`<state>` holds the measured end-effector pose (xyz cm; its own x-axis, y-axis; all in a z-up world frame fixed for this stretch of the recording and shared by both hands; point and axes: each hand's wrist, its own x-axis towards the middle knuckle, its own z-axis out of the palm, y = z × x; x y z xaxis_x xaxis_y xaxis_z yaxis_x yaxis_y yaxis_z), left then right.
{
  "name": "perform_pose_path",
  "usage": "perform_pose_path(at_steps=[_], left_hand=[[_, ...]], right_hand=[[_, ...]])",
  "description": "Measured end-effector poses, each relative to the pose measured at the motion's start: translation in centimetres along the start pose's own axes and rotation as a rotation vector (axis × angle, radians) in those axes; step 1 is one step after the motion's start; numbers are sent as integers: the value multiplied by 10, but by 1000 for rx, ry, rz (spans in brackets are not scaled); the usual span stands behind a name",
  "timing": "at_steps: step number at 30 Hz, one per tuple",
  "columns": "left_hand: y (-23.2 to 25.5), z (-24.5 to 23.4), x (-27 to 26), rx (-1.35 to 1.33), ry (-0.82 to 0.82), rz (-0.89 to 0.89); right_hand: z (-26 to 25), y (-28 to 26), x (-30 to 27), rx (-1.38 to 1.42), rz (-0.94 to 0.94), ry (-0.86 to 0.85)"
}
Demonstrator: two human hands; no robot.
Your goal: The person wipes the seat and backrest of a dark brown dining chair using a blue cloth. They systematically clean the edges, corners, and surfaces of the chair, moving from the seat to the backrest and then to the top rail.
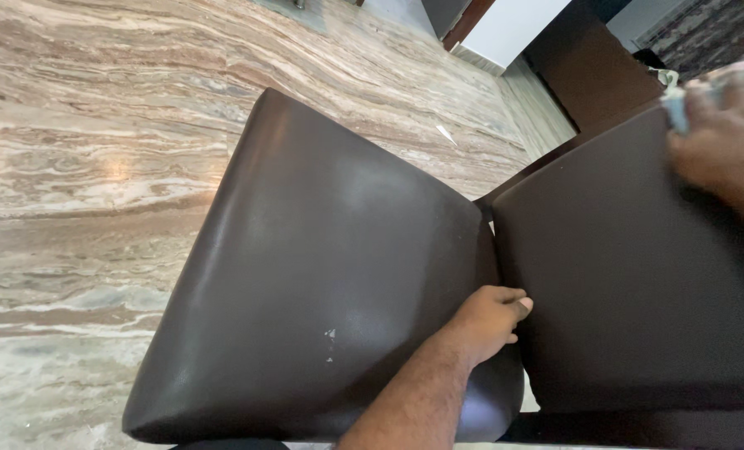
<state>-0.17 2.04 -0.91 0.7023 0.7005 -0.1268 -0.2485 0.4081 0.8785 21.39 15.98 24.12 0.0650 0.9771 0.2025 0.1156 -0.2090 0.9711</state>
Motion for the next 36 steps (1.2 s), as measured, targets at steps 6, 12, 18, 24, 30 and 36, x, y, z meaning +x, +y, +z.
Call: perform_pose_path(at_steps=[6,12,18,24,30,36], left_hand=[[-4,1,8,-64,12,-35],[0,-1,5,-26,-5,-49],[-17,1,26,-122,-22,43],[-22,2,35,-203,-28,38],[-7,-4,13,-117,-12,-24],[-12,-3,21,-170,-34,-10]], right_hand=[[-21,-65,-5,388,-142,163],[-56,-140,-37,402,-372,-35],[-79,-189,-63,216,-607,-165],[-74,-123,-30,132,-440,-106],[-39,-18,5,213,-137,25],[38,67,37,-77,-42,8]])
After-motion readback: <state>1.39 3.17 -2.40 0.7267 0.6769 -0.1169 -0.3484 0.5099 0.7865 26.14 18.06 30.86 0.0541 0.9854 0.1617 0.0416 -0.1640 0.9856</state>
